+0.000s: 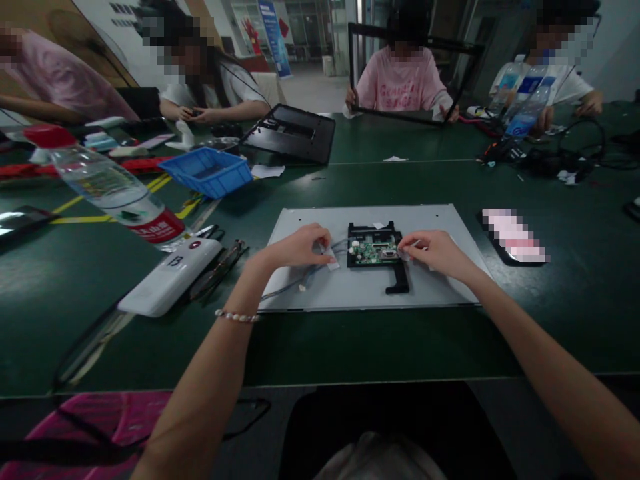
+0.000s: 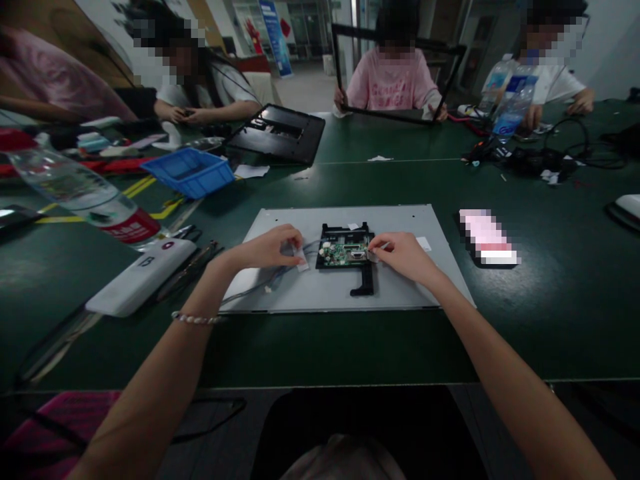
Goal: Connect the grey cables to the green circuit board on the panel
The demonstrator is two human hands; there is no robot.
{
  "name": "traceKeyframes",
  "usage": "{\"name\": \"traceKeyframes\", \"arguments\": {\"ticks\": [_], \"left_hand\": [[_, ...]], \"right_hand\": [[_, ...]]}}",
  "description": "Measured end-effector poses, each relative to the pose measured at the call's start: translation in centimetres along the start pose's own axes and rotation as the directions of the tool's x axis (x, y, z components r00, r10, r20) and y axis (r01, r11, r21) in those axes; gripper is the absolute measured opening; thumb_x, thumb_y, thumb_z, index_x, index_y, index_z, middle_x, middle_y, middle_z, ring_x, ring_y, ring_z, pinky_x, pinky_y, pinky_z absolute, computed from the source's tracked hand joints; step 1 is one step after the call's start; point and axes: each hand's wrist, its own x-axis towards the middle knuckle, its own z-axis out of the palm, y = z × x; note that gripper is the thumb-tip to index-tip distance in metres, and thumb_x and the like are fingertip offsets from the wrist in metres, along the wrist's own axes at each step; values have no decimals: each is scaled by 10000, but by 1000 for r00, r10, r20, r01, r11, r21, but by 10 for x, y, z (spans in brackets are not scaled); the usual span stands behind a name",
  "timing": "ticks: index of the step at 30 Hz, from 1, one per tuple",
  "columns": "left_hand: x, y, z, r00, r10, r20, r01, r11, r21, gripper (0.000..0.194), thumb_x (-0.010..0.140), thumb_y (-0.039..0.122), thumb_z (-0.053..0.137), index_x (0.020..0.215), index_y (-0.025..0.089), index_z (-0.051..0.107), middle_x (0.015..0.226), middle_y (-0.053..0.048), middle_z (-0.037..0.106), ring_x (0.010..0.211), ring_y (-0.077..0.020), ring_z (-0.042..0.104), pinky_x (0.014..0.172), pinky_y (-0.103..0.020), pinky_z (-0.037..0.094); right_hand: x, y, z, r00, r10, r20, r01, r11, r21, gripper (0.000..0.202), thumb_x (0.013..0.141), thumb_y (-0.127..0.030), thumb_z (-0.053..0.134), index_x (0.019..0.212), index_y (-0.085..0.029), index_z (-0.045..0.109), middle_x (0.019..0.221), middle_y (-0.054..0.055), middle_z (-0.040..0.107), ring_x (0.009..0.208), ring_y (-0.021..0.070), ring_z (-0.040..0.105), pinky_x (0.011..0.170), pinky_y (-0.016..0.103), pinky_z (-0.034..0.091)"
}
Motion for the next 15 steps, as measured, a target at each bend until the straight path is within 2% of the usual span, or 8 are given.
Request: {"name": "traceKeyframes", "arguments": {"ticks": [7, 12, 15], "left_hand": [[-2, 1, 0, 999, -49, 17, 49, 998, 38, 445, 706, 551, 636, 956, 194, 547, 984, -59, 509, 920, -215, 500, 827, -337, 413], [-4, 4, 0, 996, -84, 13, 82, 992, 94, 536, 673, 601, 652, 1025, 214, 539, 1047, -67, 498, 956, -241, 484, 840, -366, 415], [-4, 8, -2, 997, -80, 0, 79, 992, 102, 485, 731, 593, 603, 1025, 210, 555, 1035, -68, 508, 951, -237, 488, 851, -369, 413]], "right_hand": [[2, 1, -2, 990, -68, -127, 64, 997, -36, 198, 787, -247, 542, 882, -214, 712, 855, 42, 712, 682, 164, 637, 680, 319, 480], [3, 2, -5, 973, -35, -226, 31, 999, -18, 212, 784, -265, 540, 883, -195, 714, 838, 43, 715, 665, 168, 645, 642, 305, 472], [3, 5, -7, 973, -4, -230, 4, 1000, -2, 220, 784, -279, 539, 884, -183, 710, 819, 46, 716, 654, 172, 651, 631, 300, 468]]}}
